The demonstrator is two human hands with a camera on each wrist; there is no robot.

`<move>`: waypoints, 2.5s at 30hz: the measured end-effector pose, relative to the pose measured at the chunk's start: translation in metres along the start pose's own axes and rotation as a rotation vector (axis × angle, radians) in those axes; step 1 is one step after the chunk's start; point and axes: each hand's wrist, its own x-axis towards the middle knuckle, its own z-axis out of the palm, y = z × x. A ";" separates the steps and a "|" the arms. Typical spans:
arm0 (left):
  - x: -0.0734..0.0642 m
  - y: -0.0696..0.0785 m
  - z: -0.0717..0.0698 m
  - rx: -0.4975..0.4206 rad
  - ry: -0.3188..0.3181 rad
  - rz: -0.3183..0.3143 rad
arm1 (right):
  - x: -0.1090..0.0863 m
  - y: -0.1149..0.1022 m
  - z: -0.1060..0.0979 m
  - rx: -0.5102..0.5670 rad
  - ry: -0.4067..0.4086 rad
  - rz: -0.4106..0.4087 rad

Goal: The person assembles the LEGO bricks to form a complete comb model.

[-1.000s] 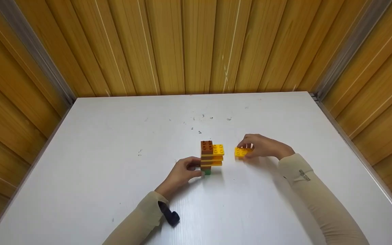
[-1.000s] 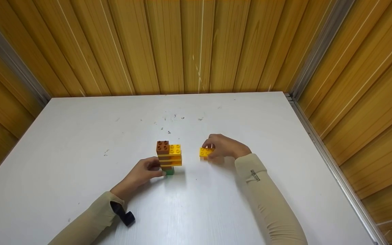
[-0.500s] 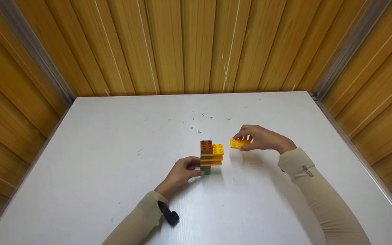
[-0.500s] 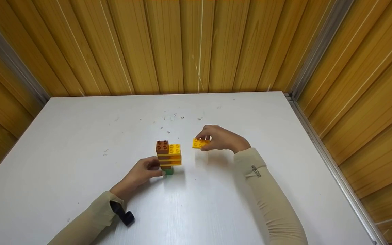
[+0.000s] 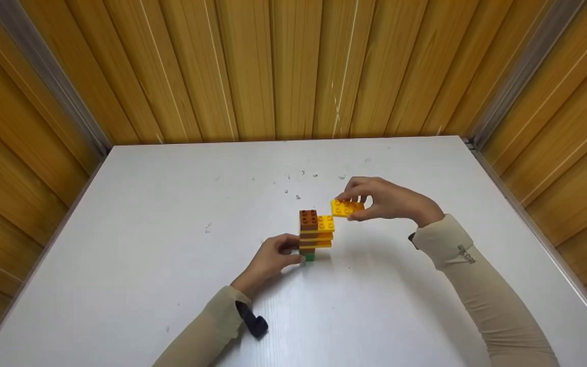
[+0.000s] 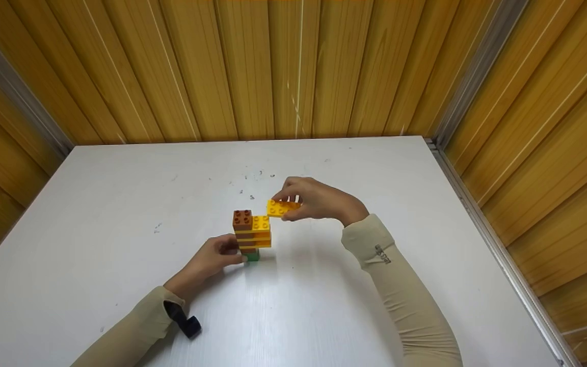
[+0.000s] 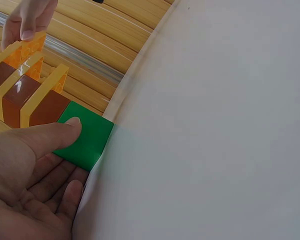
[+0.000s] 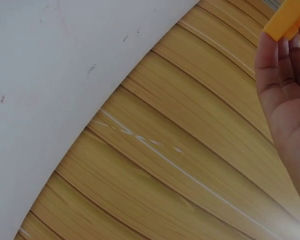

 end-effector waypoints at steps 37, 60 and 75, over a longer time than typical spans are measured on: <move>0.001 0.001 0.002 -0.014 0.003 0.006 | 0.036 -0.040 0.004 -0.025 -0.098 -0.107; 0.001 0.002 0.000 0.002 -0.005 -0.011 | 0.043 -0.052 0.006 -0.091 -0.132 -0.031; 0.001 0.001 0.000 0.002 -0.011 -0.042 | 0.046 -0.054 0.007 -0.094 -0.136 0.031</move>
